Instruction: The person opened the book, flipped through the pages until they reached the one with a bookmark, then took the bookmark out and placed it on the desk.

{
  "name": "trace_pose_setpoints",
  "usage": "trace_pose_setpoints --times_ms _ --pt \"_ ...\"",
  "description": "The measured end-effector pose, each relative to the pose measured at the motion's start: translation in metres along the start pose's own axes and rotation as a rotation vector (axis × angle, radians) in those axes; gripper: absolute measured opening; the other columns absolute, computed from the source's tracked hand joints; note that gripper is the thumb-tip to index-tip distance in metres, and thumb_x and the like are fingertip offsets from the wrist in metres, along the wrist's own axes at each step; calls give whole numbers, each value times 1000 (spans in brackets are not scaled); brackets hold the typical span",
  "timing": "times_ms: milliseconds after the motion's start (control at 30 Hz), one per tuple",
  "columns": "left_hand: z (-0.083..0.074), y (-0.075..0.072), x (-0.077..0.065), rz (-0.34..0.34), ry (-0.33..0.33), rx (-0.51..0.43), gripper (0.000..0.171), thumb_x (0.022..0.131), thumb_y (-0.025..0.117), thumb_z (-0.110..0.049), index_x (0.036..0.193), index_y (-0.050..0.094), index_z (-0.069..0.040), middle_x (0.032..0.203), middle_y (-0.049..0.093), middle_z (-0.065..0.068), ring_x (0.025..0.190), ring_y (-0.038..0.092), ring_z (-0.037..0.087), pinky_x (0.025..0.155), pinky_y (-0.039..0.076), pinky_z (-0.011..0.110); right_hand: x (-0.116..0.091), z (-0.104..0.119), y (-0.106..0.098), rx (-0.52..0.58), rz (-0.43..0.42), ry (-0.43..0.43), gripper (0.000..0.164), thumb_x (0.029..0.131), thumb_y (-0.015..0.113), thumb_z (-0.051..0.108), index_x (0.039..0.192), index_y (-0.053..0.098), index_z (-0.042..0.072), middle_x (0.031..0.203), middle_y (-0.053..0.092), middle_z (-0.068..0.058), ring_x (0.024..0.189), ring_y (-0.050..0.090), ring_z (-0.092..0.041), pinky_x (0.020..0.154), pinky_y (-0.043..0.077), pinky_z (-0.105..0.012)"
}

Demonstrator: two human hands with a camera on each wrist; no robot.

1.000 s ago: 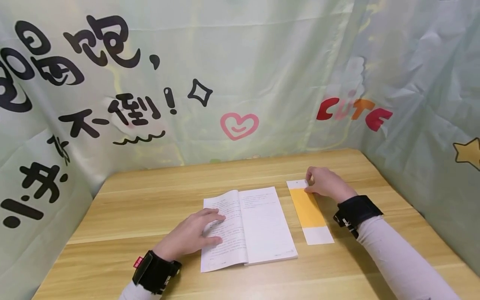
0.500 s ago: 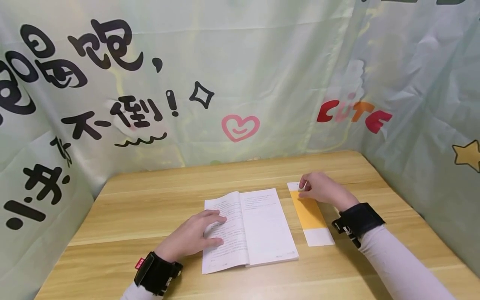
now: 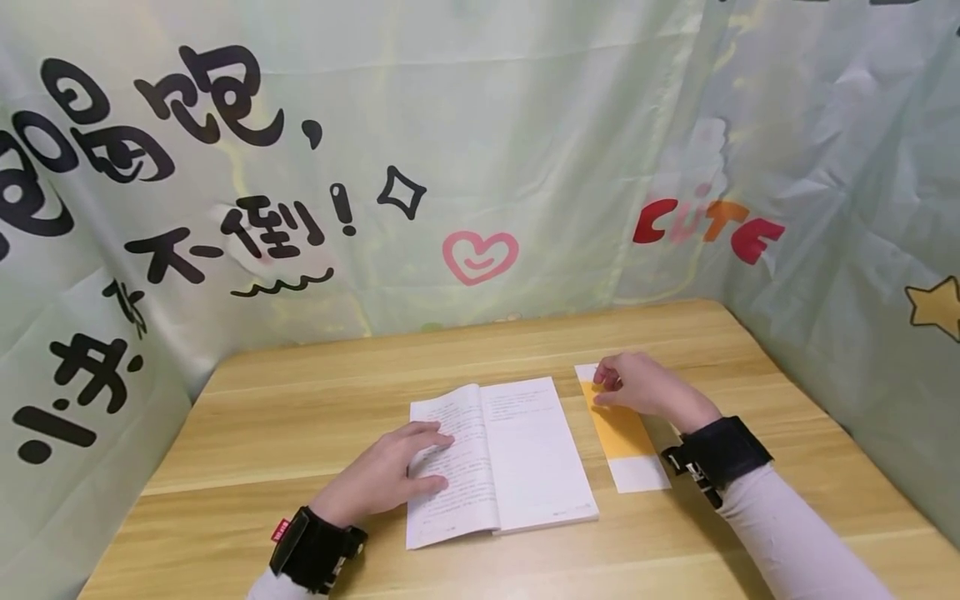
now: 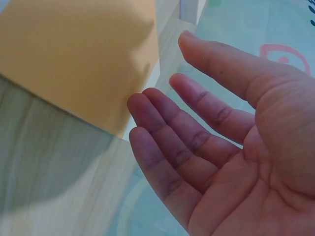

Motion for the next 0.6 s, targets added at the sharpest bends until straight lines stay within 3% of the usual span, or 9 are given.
trace_pose_setpoints --times_ms 600 --pt "3 1 -1 -3 -3 9 52 90 63 -45 135 58 -19 143 45 10 129 40 25 101 37 44 -13 11 -5 3 -22 -46 30 86 72 27 104 64 5 90 64 -1 87 62 -20 76 51 -36"
Point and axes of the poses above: each hand's wrist, its own x-axis towards the middle knuckle, its own y-axis out of the palm, z = x × y, the point moved 3 cm from there along x, towards the middle knuckle
